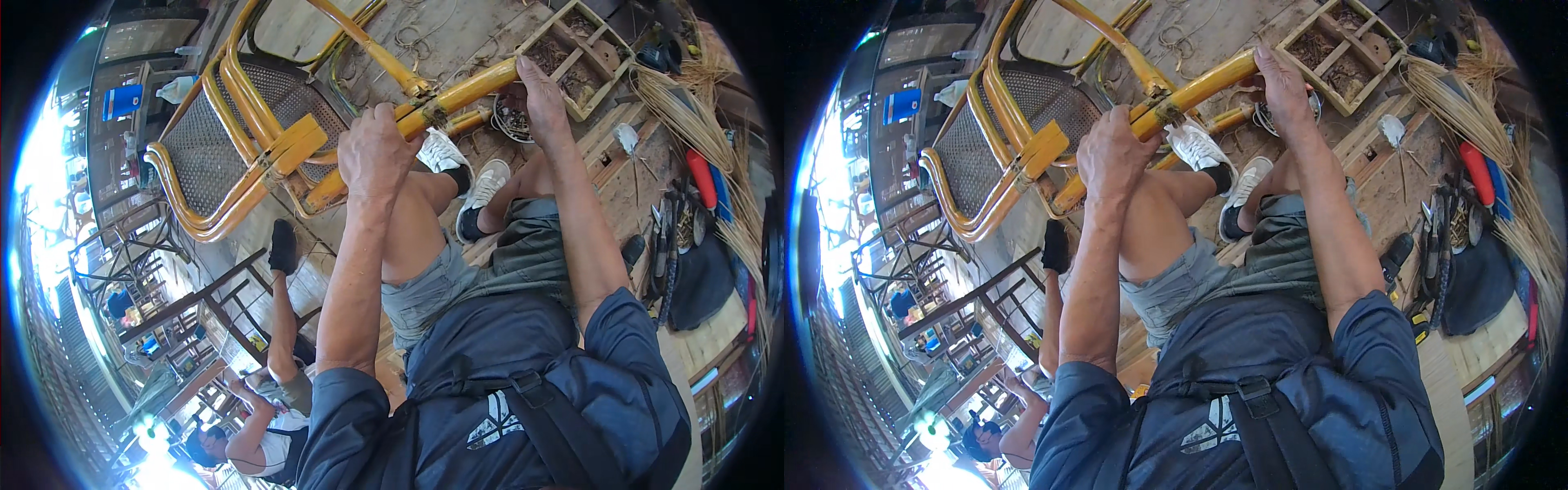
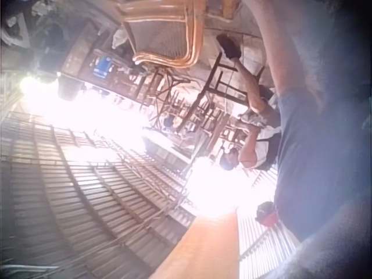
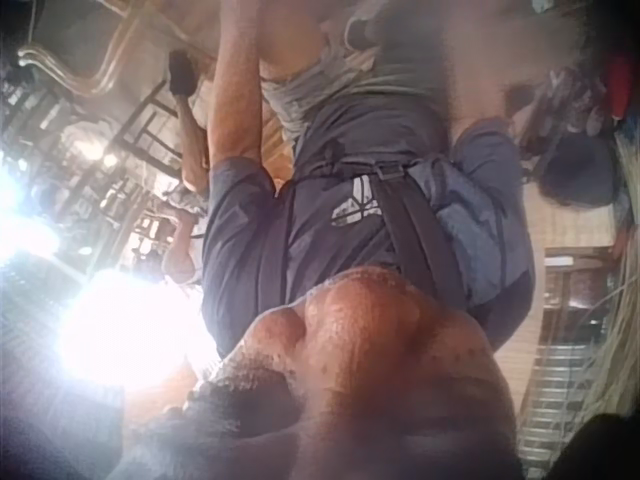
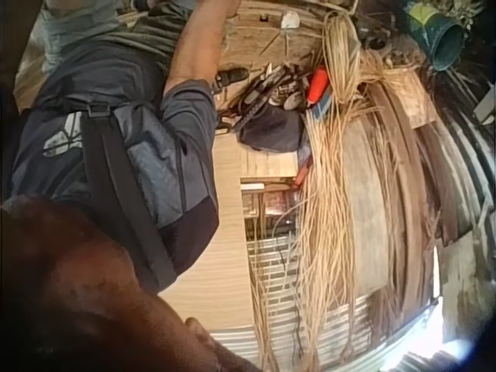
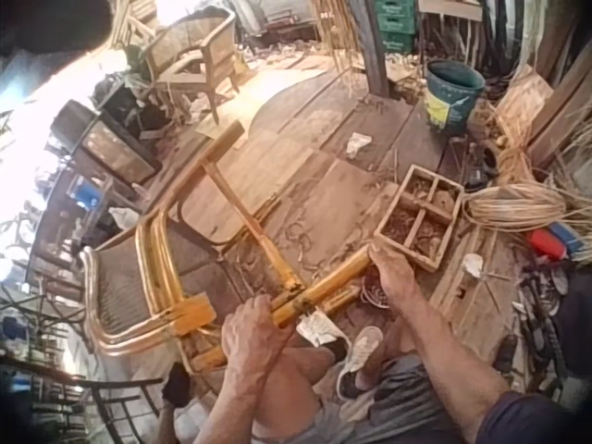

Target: The person repairs a rattan chair using a power drill and a hammer. They drill into the chair's frame, insert wooden dowels, and secure them by hammering. The person works on the chair's legs and frame joints throughout the process.

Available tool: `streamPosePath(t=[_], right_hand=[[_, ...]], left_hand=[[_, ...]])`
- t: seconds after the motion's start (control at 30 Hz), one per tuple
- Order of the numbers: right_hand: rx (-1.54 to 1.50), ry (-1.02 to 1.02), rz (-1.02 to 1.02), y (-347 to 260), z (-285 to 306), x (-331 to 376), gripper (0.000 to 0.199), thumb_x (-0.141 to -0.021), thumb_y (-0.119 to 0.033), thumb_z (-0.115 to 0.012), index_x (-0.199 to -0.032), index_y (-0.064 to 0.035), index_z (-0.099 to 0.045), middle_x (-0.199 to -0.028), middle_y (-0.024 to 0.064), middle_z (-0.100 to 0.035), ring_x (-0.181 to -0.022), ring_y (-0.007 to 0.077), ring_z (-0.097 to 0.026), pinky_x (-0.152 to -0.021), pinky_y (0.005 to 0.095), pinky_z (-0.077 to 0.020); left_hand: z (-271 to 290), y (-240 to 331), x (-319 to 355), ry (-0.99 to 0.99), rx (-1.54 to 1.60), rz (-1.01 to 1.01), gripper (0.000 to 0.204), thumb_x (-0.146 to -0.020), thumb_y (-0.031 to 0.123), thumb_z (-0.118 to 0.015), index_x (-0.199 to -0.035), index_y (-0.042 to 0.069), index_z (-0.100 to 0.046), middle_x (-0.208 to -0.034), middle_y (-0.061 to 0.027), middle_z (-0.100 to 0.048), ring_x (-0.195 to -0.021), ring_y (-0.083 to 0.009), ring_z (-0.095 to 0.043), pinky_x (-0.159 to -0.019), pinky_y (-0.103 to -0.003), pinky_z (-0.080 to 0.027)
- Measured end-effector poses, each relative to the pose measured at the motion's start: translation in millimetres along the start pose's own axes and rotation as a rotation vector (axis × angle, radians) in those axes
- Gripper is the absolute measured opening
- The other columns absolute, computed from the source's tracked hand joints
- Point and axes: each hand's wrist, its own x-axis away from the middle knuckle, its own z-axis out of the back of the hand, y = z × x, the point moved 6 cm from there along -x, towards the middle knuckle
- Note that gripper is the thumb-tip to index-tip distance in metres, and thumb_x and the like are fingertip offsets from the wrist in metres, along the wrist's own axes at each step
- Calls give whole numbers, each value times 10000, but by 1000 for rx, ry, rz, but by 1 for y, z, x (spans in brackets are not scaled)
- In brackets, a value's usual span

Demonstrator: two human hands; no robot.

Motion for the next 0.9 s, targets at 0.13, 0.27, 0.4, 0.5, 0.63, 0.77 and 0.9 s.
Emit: streamPosePath(t=[0.13, 0.27, 0.4, 0.5, 0.63, 0.77, 0.9], right_hand=[[-17, -1, -16, 3, 1, -3, 453, -915, -486, -490, -976, -51, -604, -866, 41, -617, -770, 136, -602, -627, 269, -463], [-79, -30, -42, 5, 2, -3, 435, -918, -468, -491, -1010, -55, -595, -901, 51, -626, -792, 165, -618, -639, 295, -487], [-354, -57, -104, 12, 0, -4, 411, -930, -441, -477, -1064, -63, -565, -946, 66, -626, -814, 182, -615, -662, 317, -500], [-510, -76, -151, 16, 2, -3, 431, -919, -455, -489, -1089, -65, -560, -969, 78, -625, -853, 217, -626, -646, 335, -512], [-481, -51, -178, 22, 14, -4, 451, -912, -469, -498, -1121, -73, -548, -981, 80, -624, -850, 208, -624, -621, 308, -501], [-309, -2, -255, 39, 20, -12, 471, -902, -484, -509, -1145, -81, -539, -988, 71, -623, -795, 185, -626, -589, 283, -484], [-259, 16, -281, 51, 22, -17, 481, -895, -485, -519, -1132, -67, -541, -971, 60, -617, -723, 174, -624, -569, 276, -478]], left_hand=[[-1, 0, 0, 0, -11, -15, 401, -672, 341, -752, -891, 55, -576, -835, -126, -633, -811, -302, -627, -710, -413, -491], [-1, 1, 0, -9, -23, -4, 409, -676, 350, -746, -907, 54, -582, -836, -127, -634, -809, -300, -627, -710, -410, -490], [-1, 0, 0, -10, -4, -1, 431, -672, 355, -746, -941, 55, -594, -853, -130, -639, -821, -300, -629, -721, -408, -491], [2, 2, 2, 48, 21, -34, 428, -647, 341, -760, -914, 64, -573, -829, -95, -610, -800, -270, -614, -691, -396, -480], [10, 6, 4, 68, 108, -76, 549, -655, 364, -749, -1102, 105, -563, -920, -77, -621, -854, -263, -612, -719, -392, -482], [10, 6, 7, 66, 132, -155, 588, -670, 353, -740, -1185, 152, -538, -978, -60, -622, -898, -261, -606, -746, -397, -480], [6, 8, 5, 17, 105, -149, 559, -680, 318, -740, -1179, 165, -539, -988, -56, -623, -914, -261, -603, -757, -399, -478]])
